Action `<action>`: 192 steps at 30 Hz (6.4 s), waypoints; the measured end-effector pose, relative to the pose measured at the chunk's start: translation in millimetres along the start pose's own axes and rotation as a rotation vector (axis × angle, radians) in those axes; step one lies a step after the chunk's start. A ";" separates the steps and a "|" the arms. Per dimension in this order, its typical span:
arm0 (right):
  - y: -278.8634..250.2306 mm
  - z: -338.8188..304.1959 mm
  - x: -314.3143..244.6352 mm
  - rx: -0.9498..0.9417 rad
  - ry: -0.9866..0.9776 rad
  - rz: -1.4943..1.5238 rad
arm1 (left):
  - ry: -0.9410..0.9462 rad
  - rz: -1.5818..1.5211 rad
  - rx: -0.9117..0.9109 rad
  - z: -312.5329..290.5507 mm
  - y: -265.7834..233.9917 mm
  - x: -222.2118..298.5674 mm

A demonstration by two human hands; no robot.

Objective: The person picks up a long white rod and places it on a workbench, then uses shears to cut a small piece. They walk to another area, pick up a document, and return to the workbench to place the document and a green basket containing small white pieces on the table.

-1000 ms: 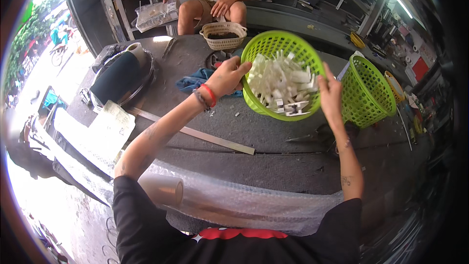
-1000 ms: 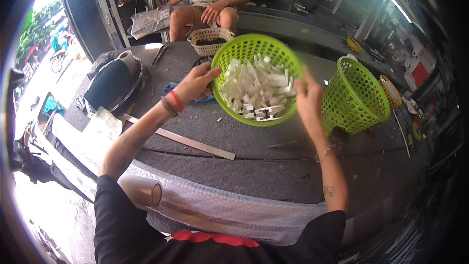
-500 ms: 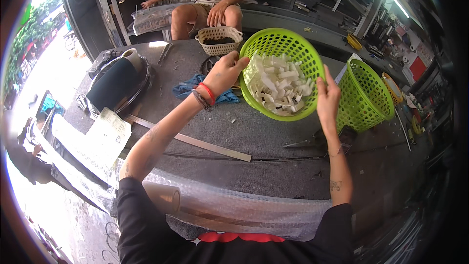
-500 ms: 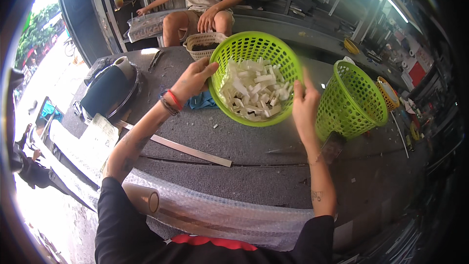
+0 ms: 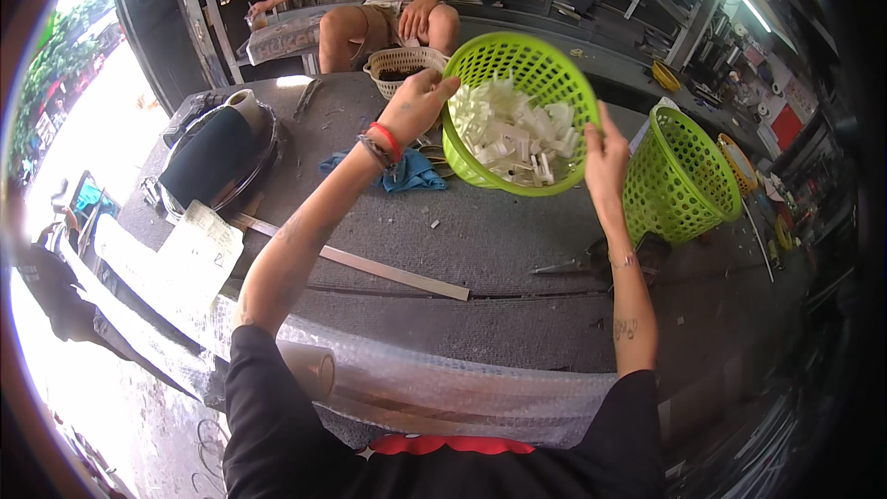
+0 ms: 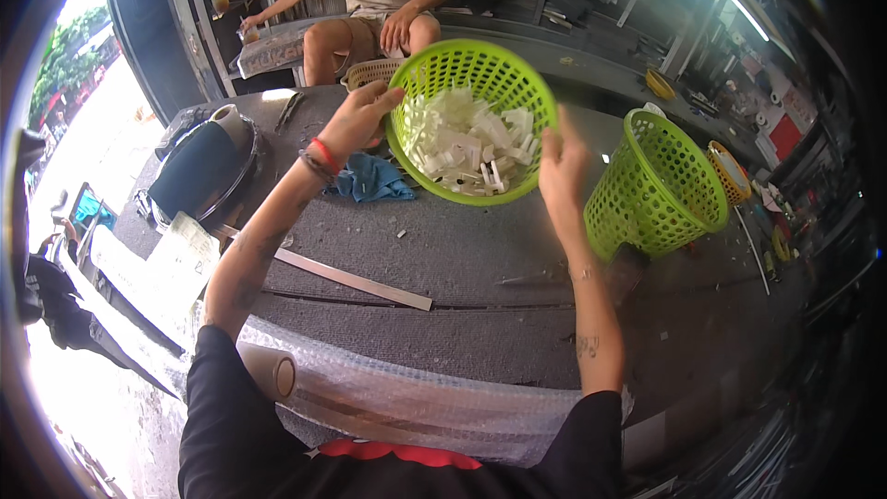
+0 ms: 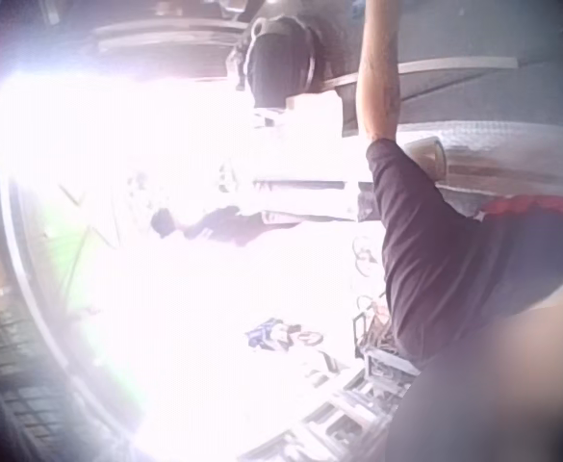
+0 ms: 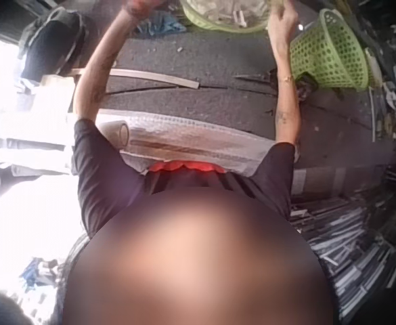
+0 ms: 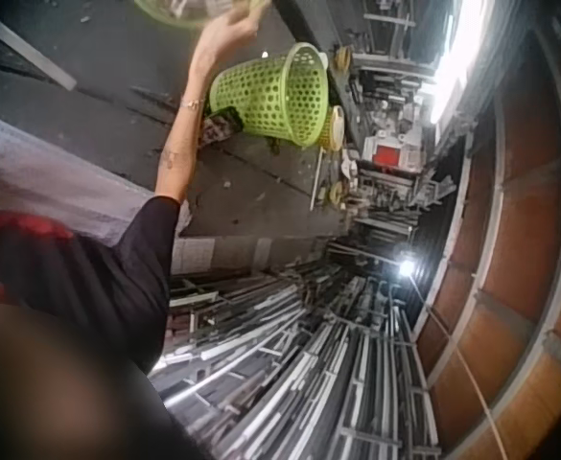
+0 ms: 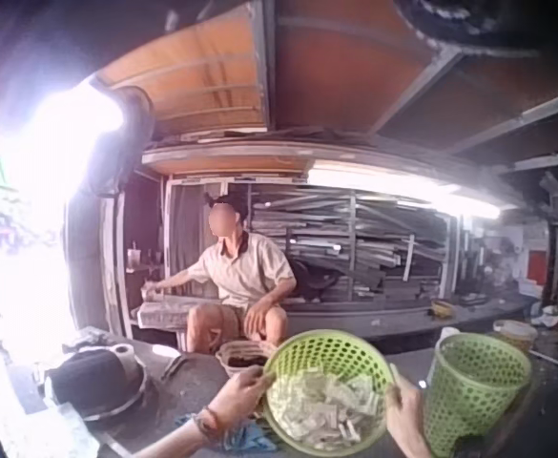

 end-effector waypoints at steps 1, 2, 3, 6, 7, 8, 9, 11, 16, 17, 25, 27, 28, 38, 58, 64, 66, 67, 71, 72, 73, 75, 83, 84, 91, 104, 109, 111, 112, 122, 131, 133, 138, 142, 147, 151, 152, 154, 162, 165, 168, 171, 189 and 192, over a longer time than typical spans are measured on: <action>-3.0 0.2 -7.6 0.051 -0.103 0.017 | 0.038 -0.009 0.047 1.6 -3.1 1.0; 10.6 0.4 2.1 -0.095 0.012 -0.035 | 0.013 0.033 0.018 4.6 0.2 -3.7; 18.1 -2.6 9.5 -0.185 0.099 -0.074 | -0.028 0.075 0.015 5.4 2.1 -11.7; 21.8 -3.6 11.8 -0.215 0.103 -0.095 | -0.126 0.144 0.009 8.5 1.0 -31.1; 21.4 -4.5 13.6 -0.182 0.129 -0.041 | -0.114 0.094 0.000 8.9 -0.5 -32.5; 17.3 -5.2 12.5 -0.119 0.119 0.011 | -0.052 0.042 0.013 9.0 -1.4 -28.5; 18.7 -5.8 11.4 -0.122 0.111 0.056 | 0.014 0.094 0.031 8.3 -1.7 -22.8; 30.5 -12.4 16.8 -0.260 0.216 -0.074 | -0.026 0.227 0.031 7.4 4.7 -21.4; 14.7 5.2 -0.2 -0.161 0.222 -0.013 | -0.079 0.144 0.034 -4.0 -8.3 3.2; 7.1 13.1 -10.9 -0.155 0.108 -0.011 | -0.032 -0.007 0.002 -6.4 -9.2 13.6; 31.4 -15.6 18.0 -0.473 0.190 0.020 | -0.375 -0.238 -0.228 -48.3 11.1 -30.3; 20.6 -30.7 24.9 -0.420 0.308 0.061 | -0.334 -0.224 -0.205 -53.6 13.9 -38.8; 3.0 -44.2 25.4 -0.365 0.382 0.088 | -0.309 -0.207 -0.184 -54.8 13.1 -40.1; -5.6 -236.8 -63.8 -1.233 -0.242 -0.122 | -0.122 -0.035 -0.131 -114.5 16.2 -0.4; -49.2 -97.3 -43.6 -0.551 0.347 0.009 | -0.027 0.072 -0.082 -118.9 21.4 4.9; -0.2 -106.1 5.1 -0.654 0.951 0.674 | -0.097 0.010 -0.242 -61.1 31.1 -1.9; 8.8 -86.9 16.1 -0.583 0.974 0.657 | -0.124 0.020 -0.174 -50.0 7.9 2.7; 14.7 -72.9 17.8 -0.577 0.943 0.687 | -0.084 -0.053 -0.180 -52.0 -5.7 10.4; 35.8 -21.3 45.3 -0.530 0.886 0.657 | -0.035 0.180 -0.105 -98.6 -89.5 29.9; 44.7 -6.5 54.5 -0.551 0.868 0.682 | 0.005 0.245 -0.068 -118.7 -112.9 35.8; 50.2 7.4 70.6 -0.506 0.890 0.656 | -0.088 0.171 0.024 -139.7 -138.8 29.2; 66.6 34.3 102.1 -0.448 0.892 0.623 | -0.141 0.107 0.127 -190.0 -188.1 22.6; 123.8 51.7 228.4 -0.245 1.055 0.631 | -0.386 -0.198 1.018 -511.6 -336.2 -50.6; 121.7 53.8 240.5 -0.265 1.070 0.609 | -0.383 -0.288 1.203 -556.4 -339.6 -59.5; 132.7 84.5 316.4 -0.212 1.041 0.451 | -0.070 -0.719 1.281 -698.2 -268.7 -46.2; 96.1 75.4 248.3 -0.154 0.976 0.288 | -0.086 -0.924 1.600 -885.3 -203.5 -23.8; 57.2 34.2 31.0 -0.449 0.591 0.688 | -0.089 -1.090 1.539 -939.4 -233.8 -78.6; 27.9 -35.9 -108.0 -0.606 0.356 0.715 | -0.060 -1.209 1.507 -953.8 -252.4 -111.5; 19.9 -84.8 -174.4 -0.673 0.314 0.723 | -0.037 -1.278 1.500 -958.5 -261.1 -128.2; 125.3 -597.3 -434.4 -2.432 -0.049 0.109 | -0.114 -1.736 1.405 -971.7 -264.9 -229.4; 175.5 -706.7 -347.1 -2.238 0.247 0.276 | -0.369 -1.778 1.787 -1061.5 -204.8 -289.9; 177.2 -708.5 -356.8 -2.210 0.194 0.264 | -0.418 -1.695 1.831 -1067.2 -199.3 -299.5; 202.4 -633.4 -437.9 -1.577 0.474 0.562 | -0.457 -1.819 1.843 -1023.0 -224.1 -320.9; 201.1 -500.5 -543.6 -0.942 -0.518 0.409 | -0.386 -1.411 1.356 -898.9 -316.5 -305.2; 243.6 -440.9 -550.7 -0.934 -0.589 -0.164 | -0.413 -1.188 1.065 -774.8 -366.3 -262.8; 254.2 -443.4 -534.7 -1.037 -0.503 -0.194 | -0.471 -1.276 0.924 -753.4 -332.9 -268.8; 255.4 -445.1 -530.1 -1.050 -0.475 -0.230 | -0.470 -1.372 0.913 -758.0 -317.2 -277.0; 254.2 -444.1 -533.4 -0.986 -0.517 -0.214 | -0.574 -1.544 0.944 -780.2 -279.0 -300.0; 242.7 -420.9 -527.9 -0.969 -0.353 0.206 | -0.719 -1.546 1.077 -855.0 -260.0 -334.0; 234.7 -366.9 -507.3 -0.774 -0.382 0.259 | -0.678 -1.557 1.129 -867.4 -278.9 -328.8; 262.8 -307.8 -462.3 -0.661 -0.346 -0.026 | -0.719 -1.584 1.147 -876.7 -282.4 -329.4; 317.2 -312.0 -410.2 -1.059 -0.223 -0.280 | -0.714 -1.657 1.072 -872.8 -277.5 -327.9; 87.6 -415.9 -539.8 -0.607 -0.853 -0.091 | -0.274 -0.550 0.257 -667.8 -236.2 -69.4; 45.7 -450.2 -530.2 -0.789 -0.879 -0.120 | -0.518 -0.895 0.371 -657.5 -187.2 -86.0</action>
Point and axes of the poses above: each hand's wrist, its own z-axis towards the middle knuckle, its own y-axis out of the palm, x = y × z, the point moved 8 cm from there along z, towards the middle knuckle, and after that the axes turned 6 degrees about -y, right-handed, at the moved point
